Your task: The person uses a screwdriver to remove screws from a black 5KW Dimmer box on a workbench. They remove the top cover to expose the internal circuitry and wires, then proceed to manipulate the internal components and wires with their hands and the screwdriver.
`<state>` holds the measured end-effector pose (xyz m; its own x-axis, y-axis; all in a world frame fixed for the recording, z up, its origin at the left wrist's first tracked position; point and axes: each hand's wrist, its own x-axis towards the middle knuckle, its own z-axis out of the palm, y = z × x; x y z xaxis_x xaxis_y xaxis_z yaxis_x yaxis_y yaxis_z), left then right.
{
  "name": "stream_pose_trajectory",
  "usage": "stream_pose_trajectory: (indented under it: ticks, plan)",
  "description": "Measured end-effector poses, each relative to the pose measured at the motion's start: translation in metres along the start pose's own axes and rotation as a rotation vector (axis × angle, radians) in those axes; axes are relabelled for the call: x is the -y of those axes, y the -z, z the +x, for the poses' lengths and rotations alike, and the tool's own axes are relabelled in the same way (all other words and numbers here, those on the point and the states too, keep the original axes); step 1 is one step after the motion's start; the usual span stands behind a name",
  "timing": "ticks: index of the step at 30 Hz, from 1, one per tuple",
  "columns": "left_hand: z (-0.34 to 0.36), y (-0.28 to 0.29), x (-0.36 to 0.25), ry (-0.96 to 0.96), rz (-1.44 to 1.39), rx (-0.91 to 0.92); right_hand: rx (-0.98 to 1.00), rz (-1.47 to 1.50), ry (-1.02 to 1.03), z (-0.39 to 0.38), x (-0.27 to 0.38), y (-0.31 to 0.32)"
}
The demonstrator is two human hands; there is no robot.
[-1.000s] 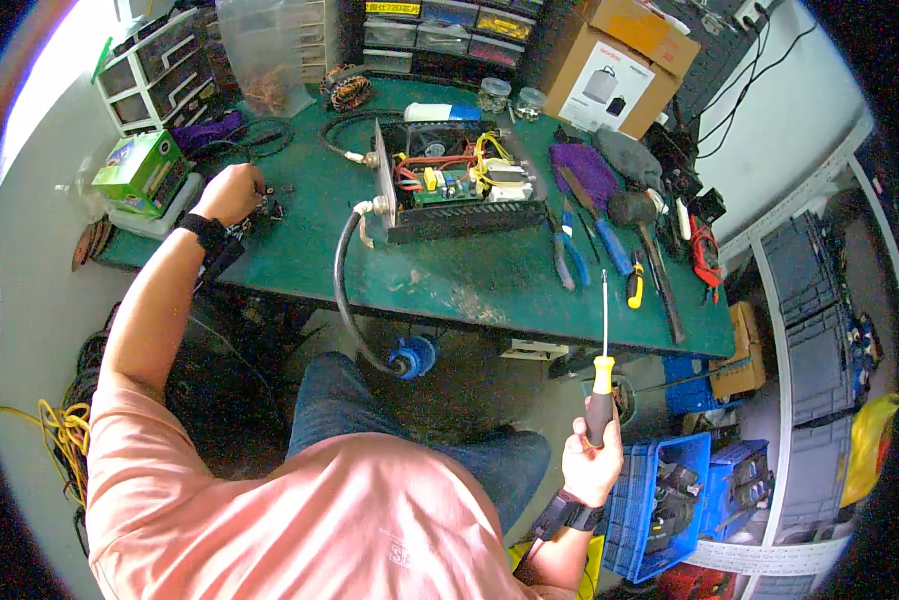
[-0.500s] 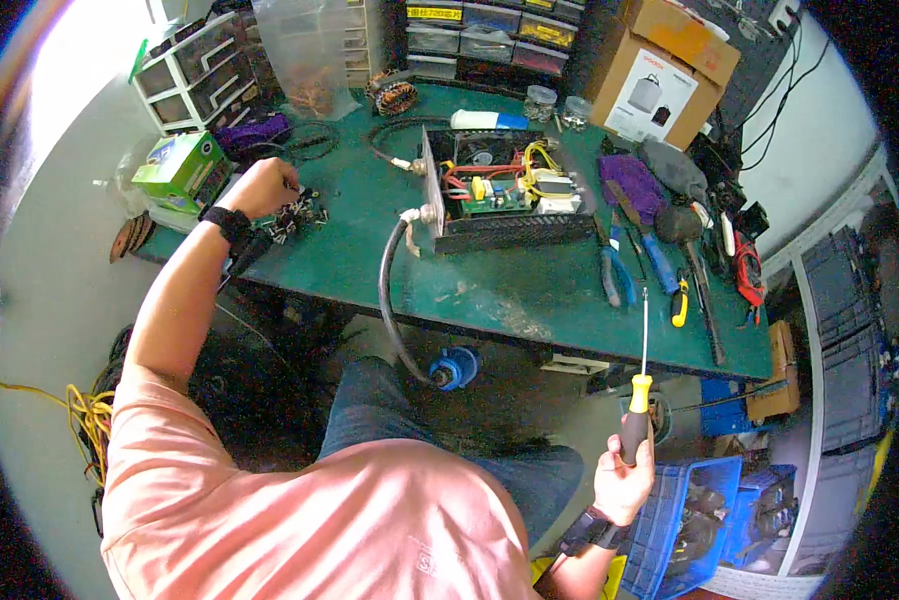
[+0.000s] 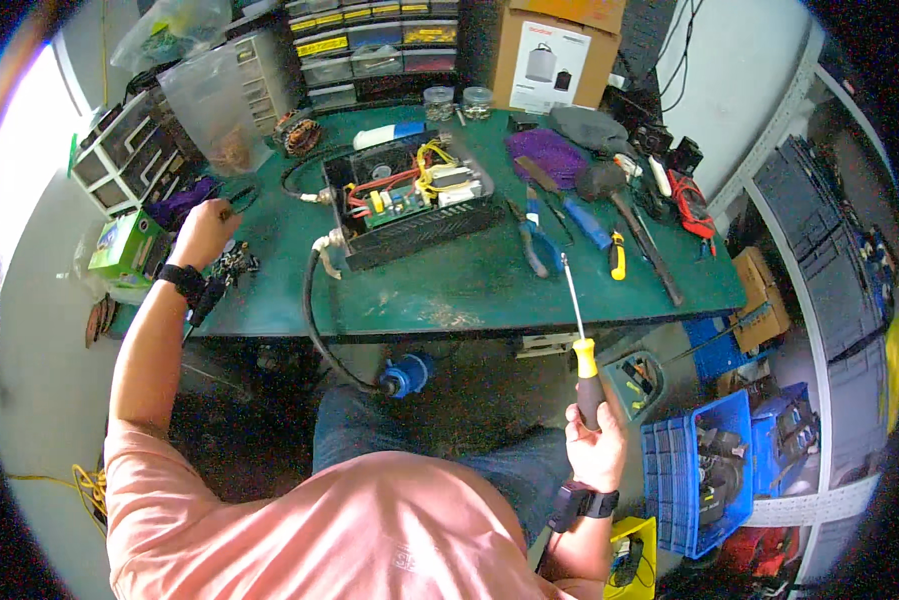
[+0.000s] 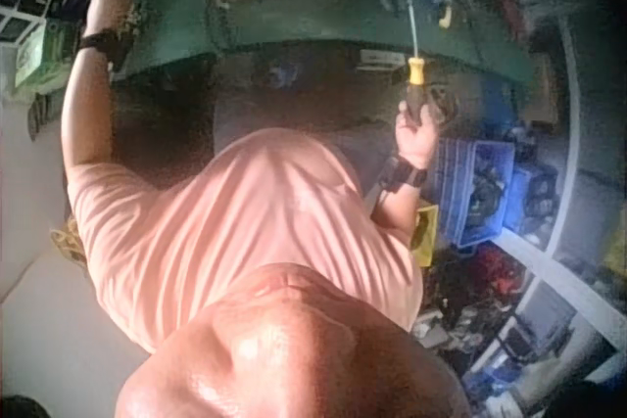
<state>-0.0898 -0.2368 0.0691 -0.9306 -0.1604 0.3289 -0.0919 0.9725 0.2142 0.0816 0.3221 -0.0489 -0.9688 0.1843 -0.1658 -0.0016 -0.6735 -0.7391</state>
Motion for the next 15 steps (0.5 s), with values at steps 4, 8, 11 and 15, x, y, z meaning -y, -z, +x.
stream_pose_trajectory:
  ticks: [4,8,11,15]
  plan:
    - [0.013,0.003,-0.074,0.103,-0.239,0.092,-0.024,0.017,-0.022,0.0,-0.003,0.005]
    - [0.019,-0.01,-0.13,0.243,-0.381,0.366,0.012,0.007,0.001,-0.004,-0.001,0.009]
    - [0.026,-0.024,-0.142,0.172,-0.286,0.374,0.025,0.032,0.023,-0.009,0.003,0.02]
    - [0.03,-0.032,-0.15,0.069,-0.247,0.435,-0.002,0.027,0.054,-0.013,0.007,0.035]
